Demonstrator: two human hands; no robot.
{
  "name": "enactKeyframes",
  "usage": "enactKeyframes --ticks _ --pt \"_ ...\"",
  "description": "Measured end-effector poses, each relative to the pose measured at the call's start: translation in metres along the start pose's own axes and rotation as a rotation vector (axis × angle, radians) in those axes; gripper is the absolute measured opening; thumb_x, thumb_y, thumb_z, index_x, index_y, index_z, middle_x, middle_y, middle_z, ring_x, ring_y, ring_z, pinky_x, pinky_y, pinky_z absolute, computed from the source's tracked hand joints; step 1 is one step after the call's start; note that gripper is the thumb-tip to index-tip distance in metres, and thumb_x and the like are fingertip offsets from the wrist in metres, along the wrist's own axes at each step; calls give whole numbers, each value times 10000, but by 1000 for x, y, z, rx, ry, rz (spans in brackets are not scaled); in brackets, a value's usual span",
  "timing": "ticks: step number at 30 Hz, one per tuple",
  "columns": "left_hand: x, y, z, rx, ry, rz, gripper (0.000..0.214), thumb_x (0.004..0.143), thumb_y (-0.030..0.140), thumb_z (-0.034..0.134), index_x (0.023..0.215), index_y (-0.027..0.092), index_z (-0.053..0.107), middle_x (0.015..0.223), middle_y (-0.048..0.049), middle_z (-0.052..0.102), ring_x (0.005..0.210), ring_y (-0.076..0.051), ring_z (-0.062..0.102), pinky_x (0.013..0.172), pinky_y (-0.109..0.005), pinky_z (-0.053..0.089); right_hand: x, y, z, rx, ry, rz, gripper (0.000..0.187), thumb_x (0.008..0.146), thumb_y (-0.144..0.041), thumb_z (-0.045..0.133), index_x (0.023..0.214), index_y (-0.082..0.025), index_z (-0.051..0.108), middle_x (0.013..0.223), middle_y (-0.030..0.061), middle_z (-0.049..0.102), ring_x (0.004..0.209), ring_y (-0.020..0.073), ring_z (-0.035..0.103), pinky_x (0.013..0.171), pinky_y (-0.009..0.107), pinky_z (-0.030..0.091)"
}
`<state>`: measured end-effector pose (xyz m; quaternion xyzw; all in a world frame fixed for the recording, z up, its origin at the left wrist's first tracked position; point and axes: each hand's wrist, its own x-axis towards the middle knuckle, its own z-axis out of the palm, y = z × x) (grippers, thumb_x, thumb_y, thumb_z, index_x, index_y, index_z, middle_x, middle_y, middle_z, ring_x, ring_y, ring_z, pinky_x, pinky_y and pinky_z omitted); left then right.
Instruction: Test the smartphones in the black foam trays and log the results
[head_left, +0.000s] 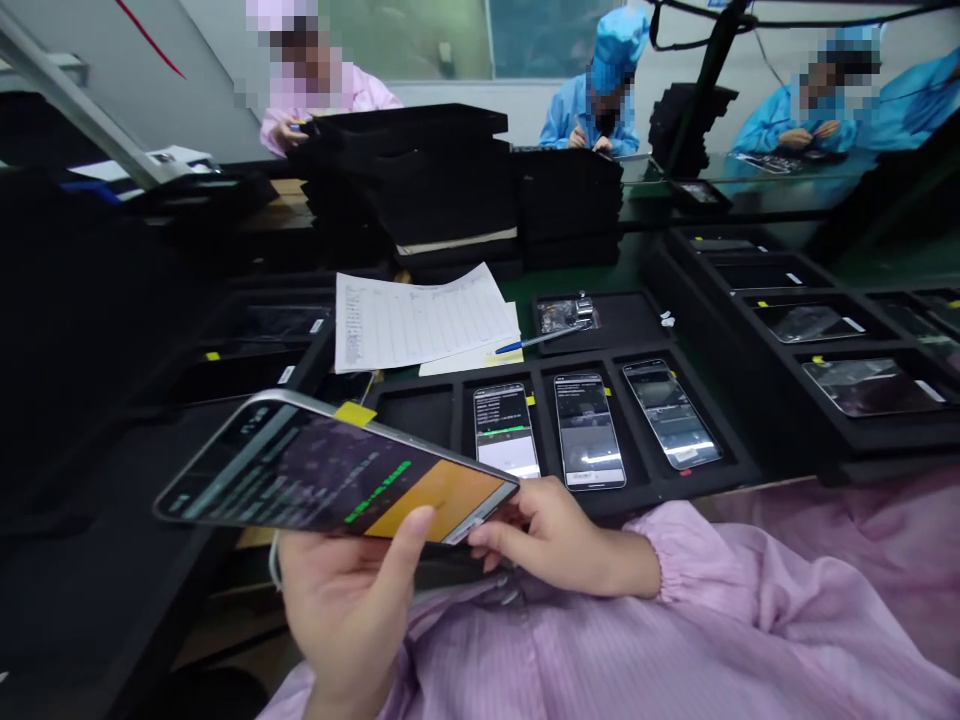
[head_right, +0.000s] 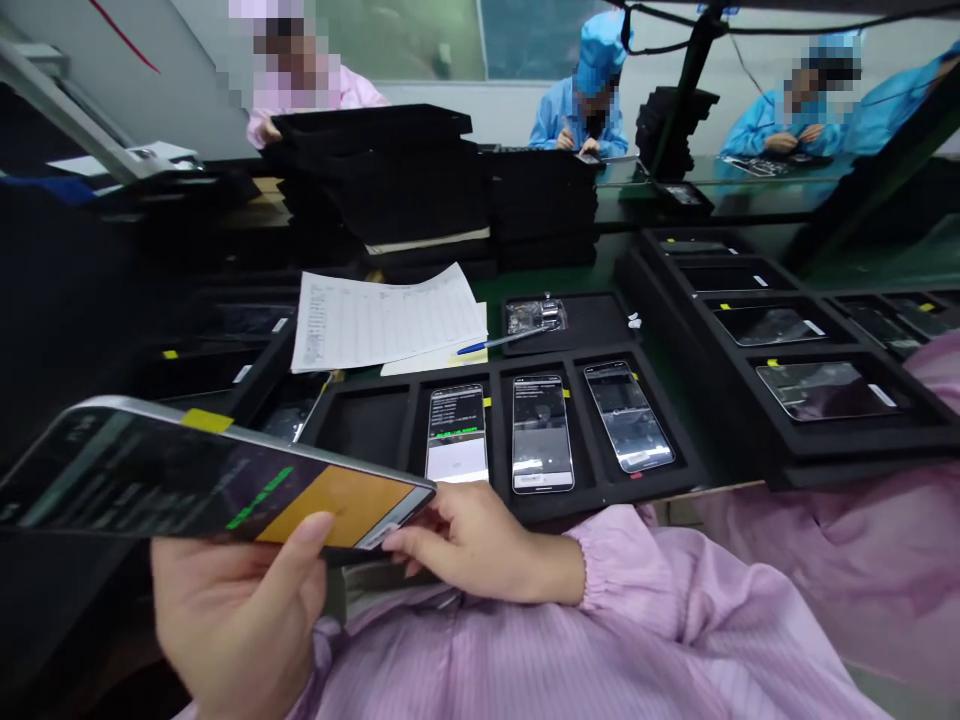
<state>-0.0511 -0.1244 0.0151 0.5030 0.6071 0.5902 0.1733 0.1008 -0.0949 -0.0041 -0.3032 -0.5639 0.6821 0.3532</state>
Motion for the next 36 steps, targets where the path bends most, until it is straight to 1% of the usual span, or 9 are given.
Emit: enactKeyframes --ticks 4,11,15,19,22,26,29,33,36 --pt "-3 3 21 -195 142 3 485 746 265 773 1182 264 559 1028 -15 720 947 -219 710 842 -379 611 -9 -3 -6 -171 162 -101 266 832 -417 679 751 -183 580 643 4 636 501 101 561 449 206 431" --pt "-5 6 37 -311 240 116 558 626 164 858 1117 197 595 1024 -25 726 996 -207 694 901 -347 580 -12 -8 -15 -385 179 -263 182 895 -279 557 735 -193 575 653 1 631 555 109 560 518 217 418" --pt "-2 15 37 -355 270 -24 478 618 213 873 1018 191 613 946 -3 717 884 -168 689 868 -303 578 -12 -9 -18 -440 142 -363 243 920 -248 509 683 -204 535 622 -13 594 563 111 544 539 220 394" --pt "30 9 21 -356 224 -215 399 645 280 864 953 192 628 880 16 694 810 -139 667 858 -277 574 -17 -7 -25 -496 158 -507 227 915 -212 501 688 -210 503 602 -31 523 550 107 498 543 223 376" --pt "65 -13 -5 -313 93 -357 599 492 313 930 1005 193 645 907 -18 728 764 -183 679 801 -331 600 -26 -3 -39 -540 273 -507 217 926 -196 497 710 -213 495 611 -35 500 552 108 488 543 228 368" --pt "87 -50 -31 -146 -393 -647 841 417 383 931 1177 208 616 995 -86 751 894 -316 714 845 -465 601 -37 5 -57 -575 421 -447 214 934 -206 510 721 -214 497 602 -38 491 529 110 477 531 238 362" --pt "83 -60 -29 147 -469 -466 818 569 509 815 1287 200 576 1247 -158 669 1197 -402 605 1030 -580 484 -40 10 -61 -617 421 -455 185 926 -208 519 741 -213 516 605 -30 512 541 122 495 540 246 377" --pt "79 -44 10 695 -304 178 555 838 488 539 1240 116 626 1534 -238 385 1485 -441 219 1186 -641 217 -39 13 -60 -649 385 -470 156 916 -197 522 761 -210 538 616 -21 539 554 130 520 544 247 391" --pt "88 -35 54 778 -512 365 428 934 398 397 1169 147 651 1560 -187 375 1507 -387 190 1180 -618 249 -39 12 -60 -662 381 -477 162 917 -193 519 758 -210 540 614 -18 549 547 128 523 540 244 394"
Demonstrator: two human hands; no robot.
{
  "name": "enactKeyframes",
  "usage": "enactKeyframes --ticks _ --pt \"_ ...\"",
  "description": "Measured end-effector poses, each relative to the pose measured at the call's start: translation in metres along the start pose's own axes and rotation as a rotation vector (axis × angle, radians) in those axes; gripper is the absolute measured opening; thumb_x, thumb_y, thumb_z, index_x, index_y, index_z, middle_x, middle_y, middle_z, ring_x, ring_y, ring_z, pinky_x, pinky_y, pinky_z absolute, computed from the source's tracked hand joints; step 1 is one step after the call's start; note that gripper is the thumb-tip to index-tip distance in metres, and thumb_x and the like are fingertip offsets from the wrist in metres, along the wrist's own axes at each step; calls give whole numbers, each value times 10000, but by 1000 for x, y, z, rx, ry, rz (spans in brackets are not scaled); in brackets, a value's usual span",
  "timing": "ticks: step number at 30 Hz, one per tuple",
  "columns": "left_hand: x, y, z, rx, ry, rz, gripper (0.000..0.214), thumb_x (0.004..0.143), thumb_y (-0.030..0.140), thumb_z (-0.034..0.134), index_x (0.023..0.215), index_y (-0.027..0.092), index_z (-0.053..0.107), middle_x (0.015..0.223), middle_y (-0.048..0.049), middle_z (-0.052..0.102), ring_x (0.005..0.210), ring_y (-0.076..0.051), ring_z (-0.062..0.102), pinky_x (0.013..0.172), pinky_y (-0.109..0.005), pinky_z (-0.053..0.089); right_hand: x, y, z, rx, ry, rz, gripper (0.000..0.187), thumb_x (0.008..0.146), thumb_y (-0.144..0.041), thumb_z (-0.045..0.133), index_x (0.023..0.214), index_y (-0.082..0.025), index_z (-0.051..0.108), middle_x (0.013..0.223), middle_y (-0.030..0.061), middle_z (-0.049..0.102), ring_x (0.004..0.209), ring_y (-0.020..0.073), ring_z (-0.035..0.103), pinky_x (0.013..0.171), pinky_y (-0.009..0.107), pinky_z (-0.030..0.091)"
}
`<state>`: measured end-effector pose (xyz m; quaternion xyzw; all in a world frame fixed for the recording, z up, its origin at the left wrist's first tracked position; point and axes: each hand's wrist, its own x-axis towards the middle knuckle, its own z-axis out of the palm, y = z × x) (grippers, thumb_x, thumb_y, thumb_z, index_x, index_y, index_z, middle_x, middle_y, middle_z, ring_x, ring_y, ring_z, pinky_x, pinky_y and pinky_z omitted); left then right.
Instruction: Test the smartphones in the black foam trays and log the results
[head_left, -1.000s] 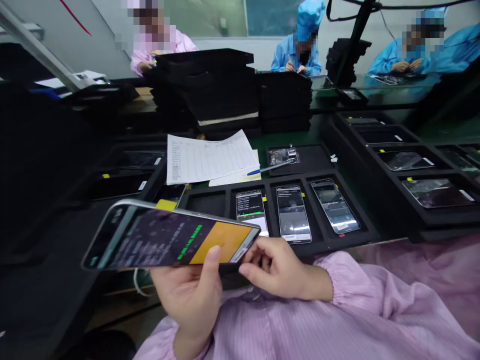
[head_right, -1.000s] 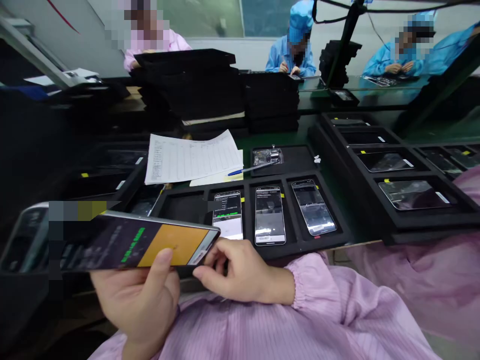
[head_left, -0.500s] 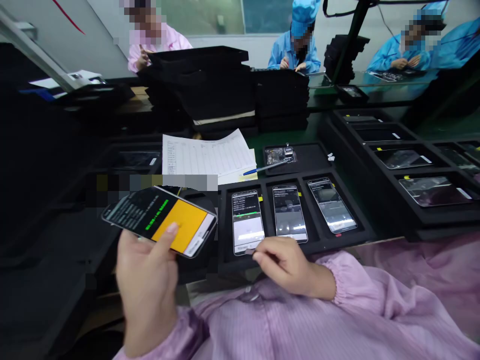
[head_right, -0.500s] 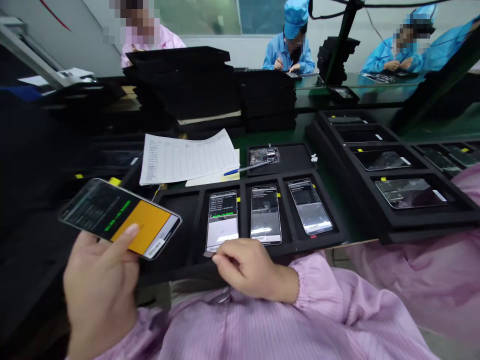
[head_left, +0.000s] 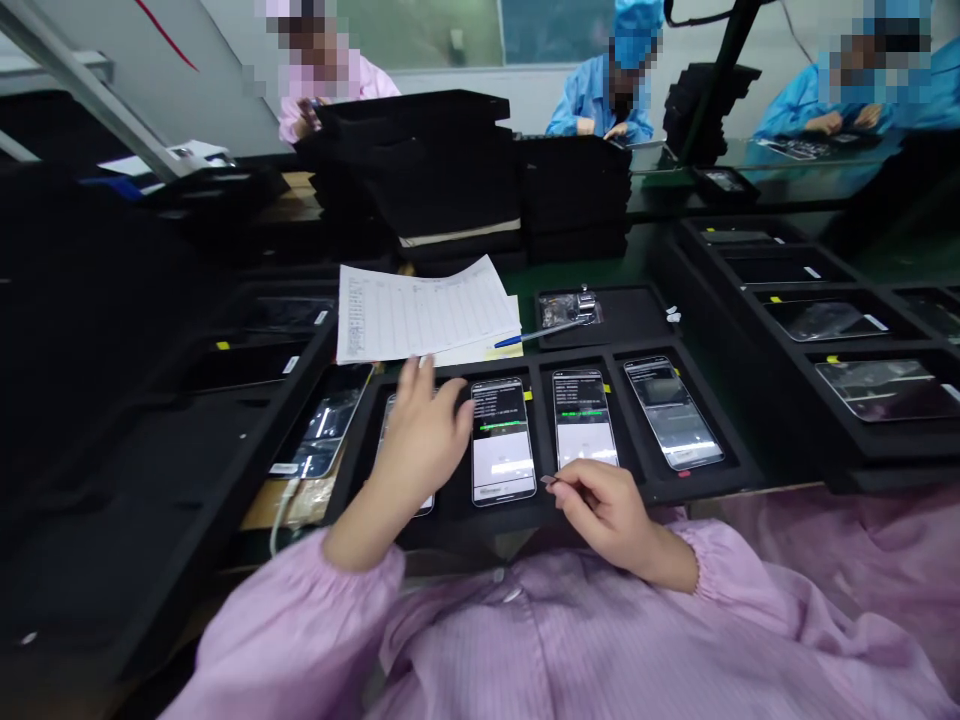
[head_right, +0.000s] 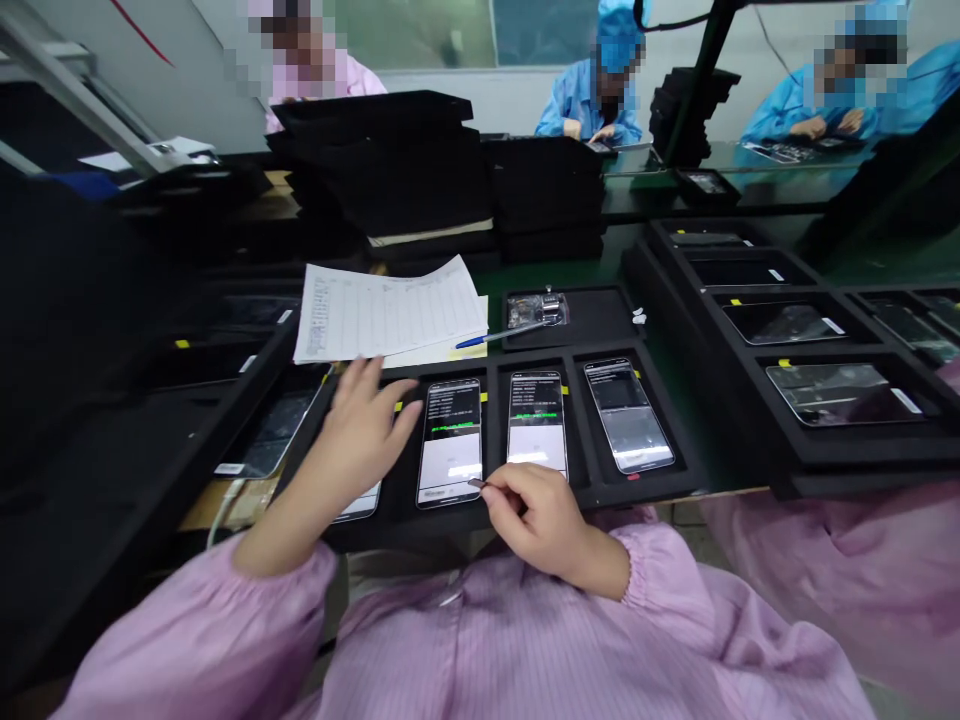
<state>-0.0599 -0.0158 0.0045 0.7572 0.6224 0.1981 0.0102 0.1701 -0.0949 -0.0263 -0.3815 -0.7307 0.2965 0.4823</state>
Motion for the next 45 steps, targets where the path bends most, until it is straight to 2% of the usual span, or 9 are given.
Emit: enactKeyframes --ticks 4,9,13,17,23,26,29,38,45 --pt "36 11 25 -55 -174 30 386 933 403 410 979 107 653 1534 -233 401 1502 -407 186 1178 -614 238 -2 0 -3 2 -1 -24 165 919 -187 518 759 -210 549 603 -17 560 532 126 525 527 241 394" --pt "43 9 23 -163 -158 14 388 956 434 356 853 147 595 1519 -224 426 1522 -380 120 1208 -586 168 -5 3 -7 157 -3 29 176 945 -206 516 780 -209 578 649 -1 618 578 132 573 561 248 428" --pt "25 12 7 -527 -176 -82 398 930 518 418 1097 173 528 1416 -202 539 1417 -332 407 1124 -550 374 -3 9 -8 414 122 139 275 948 -244 512 681 -203 561 817 45 687 727 152 630 671 284 493" --pt "-6 22 -2 -998 -317 -96 610 746 393 742 1262 206 476 1335 -138 607 1267 -283 571 1073 -475 466 6 11 -12 792 227 403 315 825 -263 593 560 -199 435 833 56 679 623 136 603 419 208 403" --pt "-27 59 -28 -1225 106 -308 524 695 338 825 1122 214 547 1131 -66 690 1045 -256 675 873 -397 588 21 -8 -6 1178 -102 831 273 640 -205 700 805 -222 483 631 -86 553 373 32 320 324 140 145" --pt "-31 79 -37 -1095 337 -361 473 699 377 828 1060 221 566 1020 -29 695 946 -231 688 796 -346 600 23 -16 7 1063 -254 720 372 671 -317 792 928 -206 547 692 -66 572 421 36 373 369 159 260" --pt "-36 92 -34 -954 430 -389 434 691 408 833 995 219 586 923 -11 688 899 -226 684 807 -353 599 21 -17 13 787 -109 549 346 744 -449 770 866 -179 591 718 -17 603 527 84 506 495 218 414" --pt "-22 108 -37 -1303 605 -396 340 711 290 821 946 237 581 1126 -27 691 1066 -242 674 962 -411 577 16 -17 -6 517 -24 327 375 871 -474 621 639 -203 505 581 -38 480 540 104 430 521 242 344" --pt "-23 107 -20 -1416 469 -403 397 723 312 804 1010 221 545 1014 -32 708 1009 -234 695 880 -392 591 20 -16 -7 516 -56 309 261 919 -433 611 801 -201 589 692 -1 636 638 135 575 626 262 443"
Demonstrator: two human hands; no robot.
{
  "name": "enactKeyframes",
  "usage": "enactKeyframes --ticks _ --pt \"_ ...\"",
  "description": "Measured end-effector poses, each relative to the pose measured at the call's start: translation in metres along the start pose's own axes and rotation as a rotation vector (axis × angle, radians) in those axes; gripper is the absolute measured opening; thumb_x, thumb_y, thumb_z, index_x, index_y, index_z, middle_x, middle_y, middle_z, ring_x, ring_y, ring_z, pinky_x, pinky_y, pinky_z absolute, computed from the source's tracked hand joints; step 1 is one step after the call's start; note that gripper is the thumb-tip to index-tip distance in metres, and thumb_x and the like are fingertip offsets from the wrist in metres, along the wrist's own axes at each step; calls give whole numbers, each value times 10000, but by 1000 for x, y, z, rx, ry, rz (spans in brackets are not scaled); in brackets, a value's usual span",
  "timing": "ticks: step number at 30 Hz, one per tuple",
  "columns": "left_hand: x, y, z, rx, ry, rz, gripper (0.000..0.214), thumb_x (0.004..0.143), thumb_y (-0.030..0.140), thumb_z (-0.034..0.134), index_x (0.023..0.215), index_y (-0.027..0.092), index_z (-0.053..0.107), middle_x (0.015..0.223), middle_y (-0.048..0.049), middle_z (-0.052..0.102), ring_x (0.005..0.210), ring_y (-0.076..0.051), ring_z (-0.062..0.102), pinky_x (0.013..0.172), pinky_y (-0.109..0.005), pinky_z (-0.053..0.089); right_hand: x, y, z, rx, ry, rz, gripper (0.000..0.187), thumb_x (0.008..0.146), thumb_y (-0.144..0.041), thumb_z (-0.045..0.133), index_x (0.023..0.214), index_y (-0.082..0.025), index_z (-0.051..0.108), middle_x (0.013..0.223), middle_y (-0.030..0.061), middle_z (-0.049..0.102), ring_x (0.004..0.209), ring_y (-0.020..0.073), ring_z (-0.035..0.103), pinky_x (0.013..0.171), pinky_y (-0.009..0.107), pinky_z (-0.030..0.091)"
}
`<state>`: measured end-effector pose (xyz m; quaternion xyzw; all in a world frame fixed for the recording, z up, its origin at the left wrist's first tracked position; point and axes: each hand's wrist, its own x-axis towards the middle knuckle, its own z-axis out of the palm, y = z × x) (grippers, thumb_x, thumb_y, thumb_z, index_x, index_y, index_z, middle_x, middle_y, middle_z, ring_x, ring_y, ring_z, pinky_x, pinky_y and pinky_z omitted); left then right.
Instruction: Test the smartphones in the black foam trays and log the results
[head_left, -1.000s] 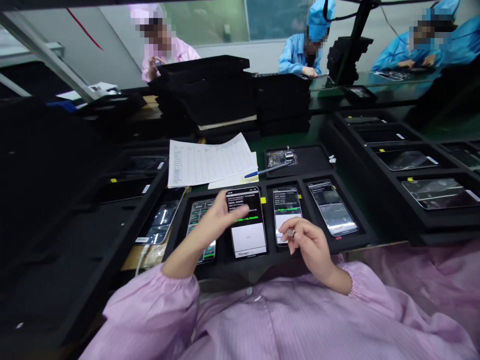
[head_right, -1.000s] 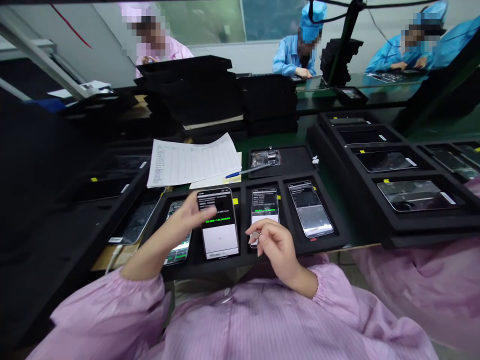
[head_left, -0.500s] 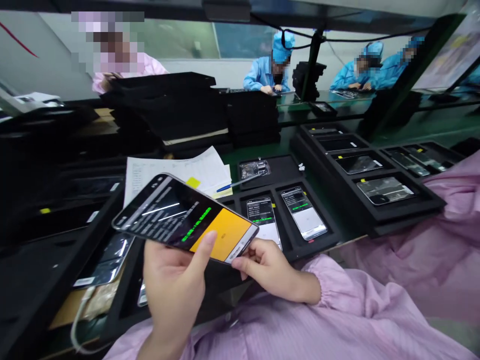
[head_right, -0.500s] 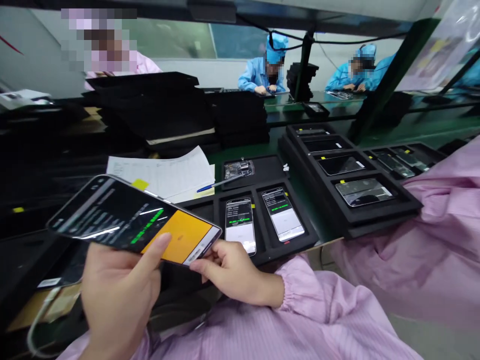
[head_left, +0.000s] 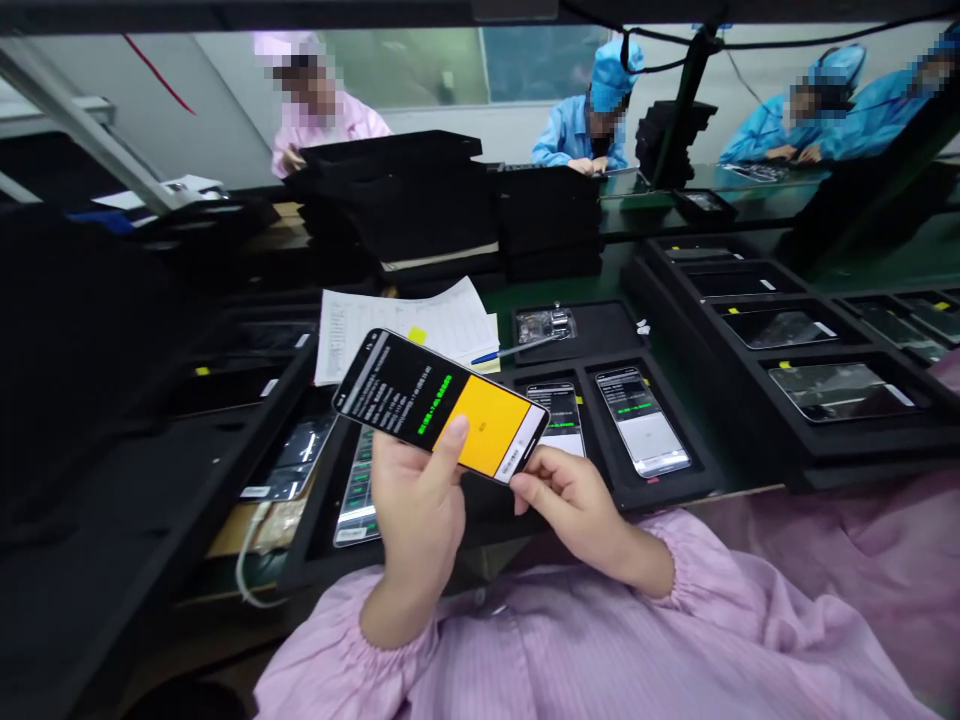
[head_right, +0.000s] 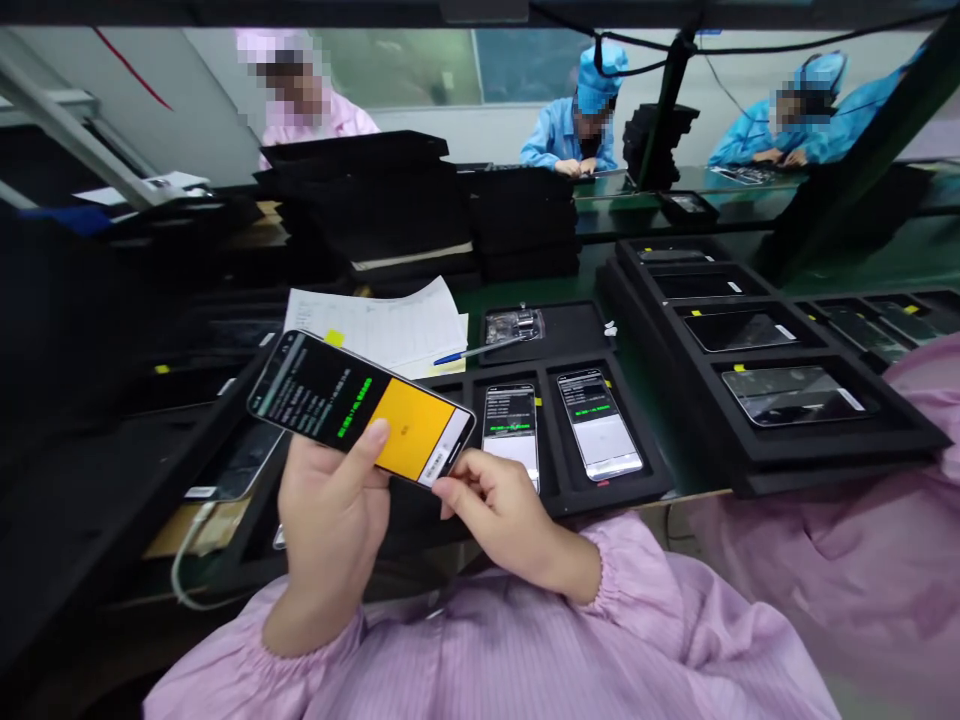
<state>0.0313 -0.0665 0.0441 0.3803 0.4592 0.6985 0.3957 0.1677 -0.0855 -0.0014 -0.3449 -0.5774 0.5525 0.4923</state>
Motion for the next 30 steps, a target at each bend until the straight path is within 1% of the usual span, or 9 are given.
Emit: enactKeyframes --ticks 6,10,14,17,20,22,25,28,30 --pt "-4 -7 2 -44 -50 -88 432 706 348 813 1023 217 550 1024 -36 715 1014 -229 696 875 -361 581 1 -7 -11 -134 -86 -72 322 952 -346 566 668 -196 566 611 -19 599 575 115 526 584 244 399" --pt "4 -11 1 -91 -38 -147 435 683 352 821 1007 211 567 1049 -42 719 990 -226 702 888 -371 573 -3 -4 -8 -146 13 -117 350 941 -369 557 639 -201 504 566 -43 473 532 104 416 512 240 318" --pt "36 -14 -23 100 -50 -132 449 619 357 843 952 190 592 989 -57 730 976 -248 702 839 -373 585 -13 5 -16 -170 132 -98 391 958 -431 525 640 -207 483 571 -38 448 539 114 397 514 258 307" --pt "59 -21 -51 316 -231 -304 532 540 354 876 962 176 606 935 -75 736 868 -278 715 774 -440 600 -20 13 -35 -117 280 -76 404 983 -457 480 663 -211 488 586 -35 454 544 120 400 516 262 315" --pt "63 -33 -61 549 -446 -326 592 597 387 821 1107 176 606 1085 -121 718 1054 -348 680 909 -556 552 -22 19 -49 -44 391 -61 408 988 -459 471 660 -215 466 590 -36 448 539 122 394 508 261 315" --pt "56 -41 -50 831 -434 -87 600 673 360 750 1214 154 591 1290 -187 632 1295 -399 531 1060 -614 432 -21 23 -53 -25 416 -63 403 987 -453 476 660 -217 457 582 -37 444 531 122 387 502 261 312" --pt "37 -54 -15 1189 -430 352 561 825 267 580 1351 82 518 1480 -238 472 1482 -384 266 1190 -612 230 -22 27 -54 -41 402 -88 401 991 -444 475 663 -214 462 586 -35 452 535 121 389 512 265 315" --pt "17 -68 21 1298 -671 403 606 893 189 416 1465 -2 356 1445 -265 503 1474 -341 303 1202 -566 229 -24 29 -54 -43 400 -106 392 990 -431 491 666 -210 474 586 -36 455 537 118 388 520 265 315" --pt "7 -76 34 1326 -710 361 654 891 200 408 1480 -58 282 1422 -312 500 1454 -371 332 1191 -589 230 -25 30 -55 -11 407 -111 385 983 -424 505 664 -209 478 579 -36 456 532 118 384 516 264 311"
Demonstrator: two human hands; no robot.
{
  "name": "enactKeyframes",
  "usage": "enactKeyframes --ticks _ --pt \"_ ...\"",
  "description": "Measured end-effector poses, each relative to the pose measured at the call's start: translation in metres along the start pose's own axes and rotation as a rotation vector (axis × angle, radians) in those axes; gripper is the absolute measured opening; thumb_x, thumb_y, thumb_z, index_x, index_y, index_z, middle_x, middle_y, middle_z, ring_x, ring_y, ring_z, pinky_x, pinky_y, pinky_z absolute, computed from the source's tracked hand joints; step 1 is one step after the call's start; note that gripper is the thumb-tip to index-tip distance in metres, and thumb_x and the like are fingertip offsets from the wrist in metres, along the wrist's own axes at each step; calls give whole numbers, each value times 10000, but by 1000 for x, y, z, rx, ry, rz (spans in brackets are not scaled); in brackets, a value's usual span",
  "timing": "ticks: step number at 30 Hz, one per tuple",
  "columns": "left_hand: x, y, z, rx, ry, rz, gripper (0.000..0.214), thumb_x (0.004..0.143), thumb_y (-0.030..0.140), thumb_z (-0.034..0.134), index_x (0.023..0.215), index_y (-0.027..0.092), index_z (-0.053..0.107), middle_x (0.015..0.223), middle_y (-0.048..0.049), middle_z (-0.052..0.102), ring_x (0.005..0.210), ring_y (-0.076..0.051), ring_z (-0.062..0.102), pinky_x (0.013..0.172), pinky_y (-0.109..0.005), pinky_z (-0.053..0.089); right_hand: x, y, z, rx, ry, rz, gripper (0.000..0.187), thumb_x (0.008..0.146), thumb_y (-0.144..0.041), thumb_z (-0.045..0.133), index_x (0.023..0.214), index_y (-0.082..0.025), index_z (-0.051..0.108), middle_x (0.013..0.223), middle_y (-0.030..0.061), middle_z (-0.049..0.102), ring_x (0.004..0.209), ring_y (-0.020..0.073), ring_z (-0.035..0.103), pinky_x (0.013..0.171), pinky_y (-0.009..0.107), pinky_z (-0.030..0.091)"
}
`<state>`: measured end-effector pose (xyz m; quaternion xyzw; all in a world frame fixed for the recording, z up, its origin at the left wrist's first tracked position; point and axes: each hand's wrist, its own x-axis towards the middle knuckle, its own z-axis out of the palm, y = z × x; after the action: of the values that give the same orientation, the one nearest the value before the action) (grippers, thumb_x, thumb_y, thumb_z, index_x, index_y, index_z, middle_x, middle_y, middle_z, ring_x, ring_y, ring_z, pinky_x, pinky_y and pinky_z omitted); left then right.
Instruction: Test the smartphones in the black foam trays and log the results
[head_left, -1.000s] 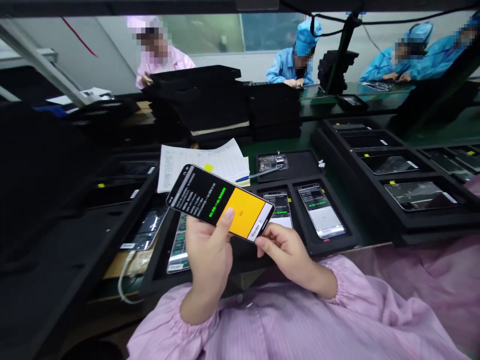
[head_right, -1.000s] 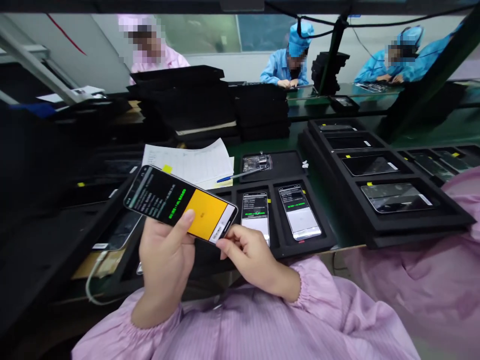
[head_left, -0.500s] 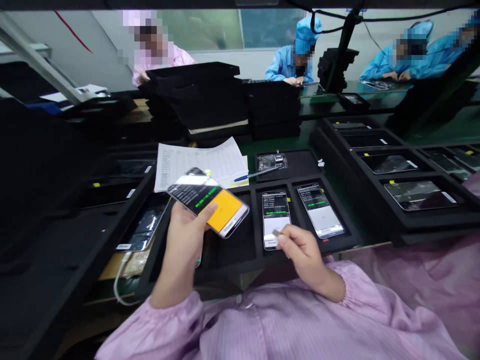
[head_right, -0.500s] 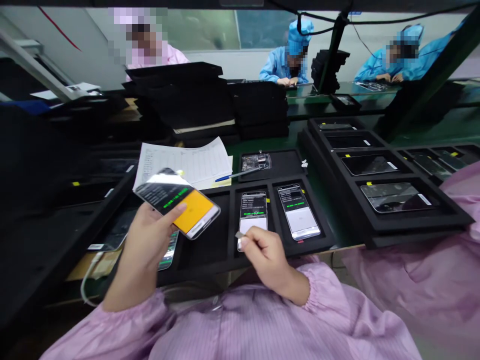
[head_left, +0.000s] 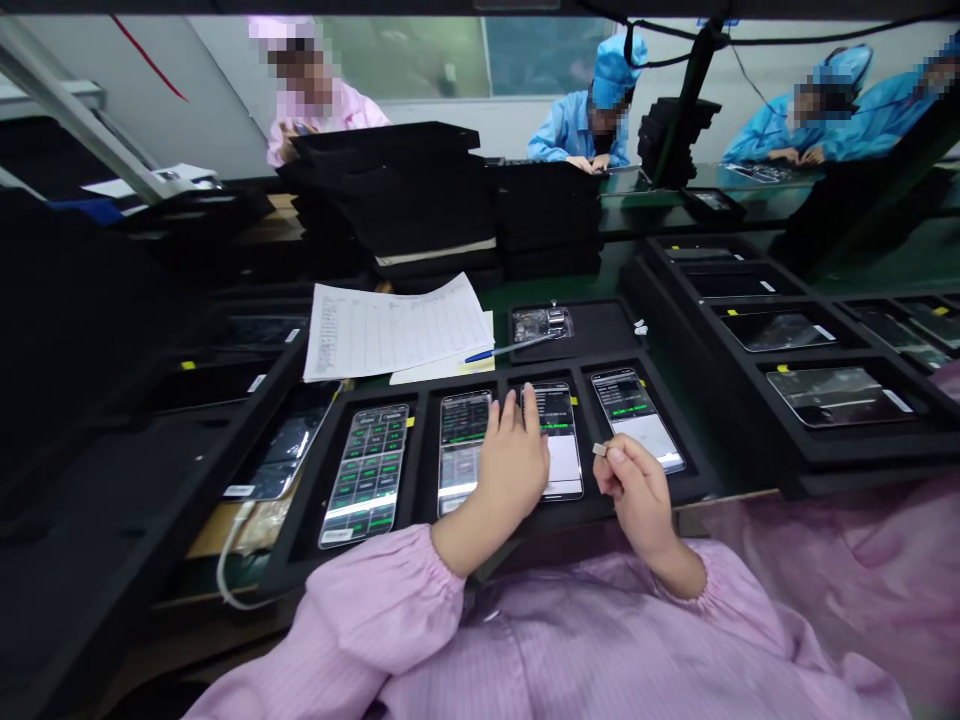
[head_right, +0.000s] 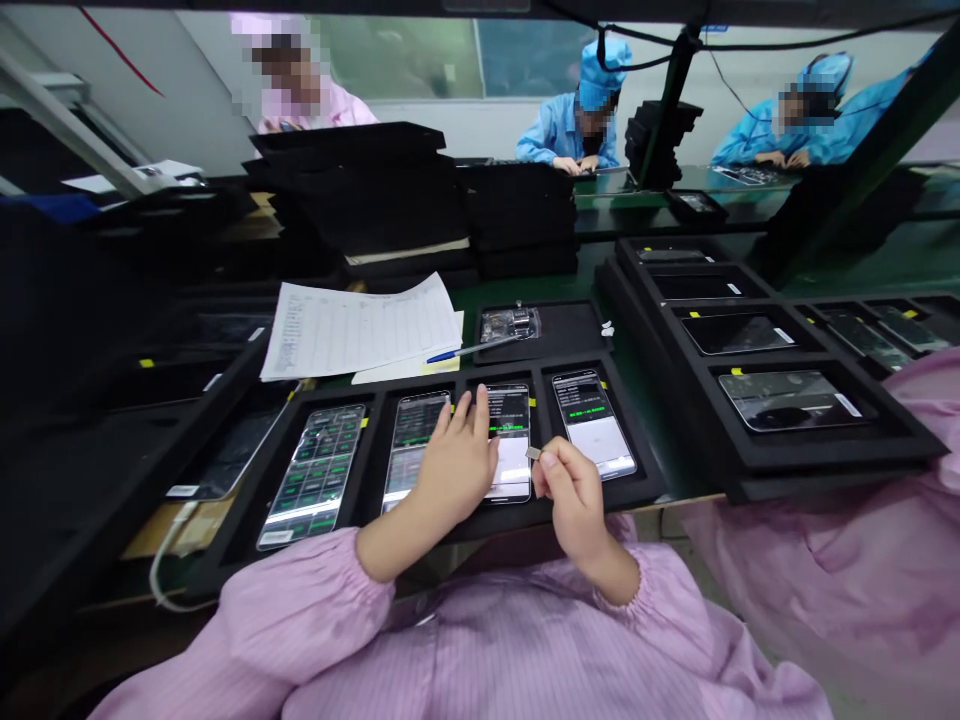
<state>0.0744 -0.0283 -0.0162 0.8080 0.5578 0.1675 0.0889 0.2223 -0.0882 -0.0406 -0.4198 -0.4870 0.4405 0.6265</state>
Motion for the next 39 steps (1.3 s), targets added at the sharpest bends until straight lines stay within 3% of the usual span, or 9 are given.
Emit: enactKeyframes --ticks 3,7,12,15,18,22,27,31,39 --pt "-4 10 6 -129 2 -80 697 919 293 401 1491 -68 229 1471 -344 420 1461 -402 300 1176 -615 236 1 0 0 97 9 29 370 968 -408 512 658 -209 482 581 -29 475 512 114 366 486 262 281" --pt "-6 19 7 -607 83 -269 812 871 388 545 1520 38 203 1518 -295 369 1448 -366 338 1167 -546 301 5 -3 -1 262 45 74 312 896 -318 564 623 -190 482 743 14 602 466 70 310 439 251 222" --pt "9 23 3 -1132 18 -480 1013 682 110 640 1535 68 96 1234 -237 633 1023 -322 677 948 -549 509 0 -14 -9 449 88 169 308 764 -206 593 581 -193 346 696 -4 623 400 30 277 392 213 167" --pt "14 27 -15 -1217 56 -402 738 709 105 613 1412 133 389 1193 -149 672 1013 -264 685 937 -456 538 -8 -23 -12 538 17 363 276 756 -214 609 667 -223 349 517 -80 488 354 33 205 359 187 106" --pt "10 40 -37 -1317 274 -208 498 763 168 671 1242 209 542 1250 -82 652 1154 -231 632 1004 -382 511 -11 -28 -7 519 -112 497 251 791 -317 682 803 -235 446 517 -99 498 349 28 184 348 168 93" --pt "0 59 -49 -1316 507 -83 502 786 178 721 1249 241 538 1299 -77 627 1193 -210 615 988 -333 526 -5 -30 3 435 -205 459 401 764 -488 761 943 -220 523 575 -65 584 351 25 209 342 172 102" --pt "-4 68 -37 -1344 645 -85 496 820 212 726 1265 250 510 1281 -76 629 1156 -189 637 930 -293 555 -1 -31 8 275 -112 295 408 794 -553 713 714 -192 538 500 -48 534 382 43 298 379 197 188" --pt "-1 65 -31 -1394 716 -111 487 803 195 743 1232 240 518 1241 -67 635 1110 -176 648 917 -288 558 -2 -28 8 194 -25 200 395 795 -520 714 668 -199 522 503 -59 497 418 59 340 403 204 223" --pt "-1 61 -28 -1304 714 -121 466 829 230 713 1242 246 498 1282 -75 602 1142 -183 631 943 -307 550 3 -27 9 267 -182 287 417 785 -577 717 746 -192 560 480 -80 473 409 62 346 410 205 238"
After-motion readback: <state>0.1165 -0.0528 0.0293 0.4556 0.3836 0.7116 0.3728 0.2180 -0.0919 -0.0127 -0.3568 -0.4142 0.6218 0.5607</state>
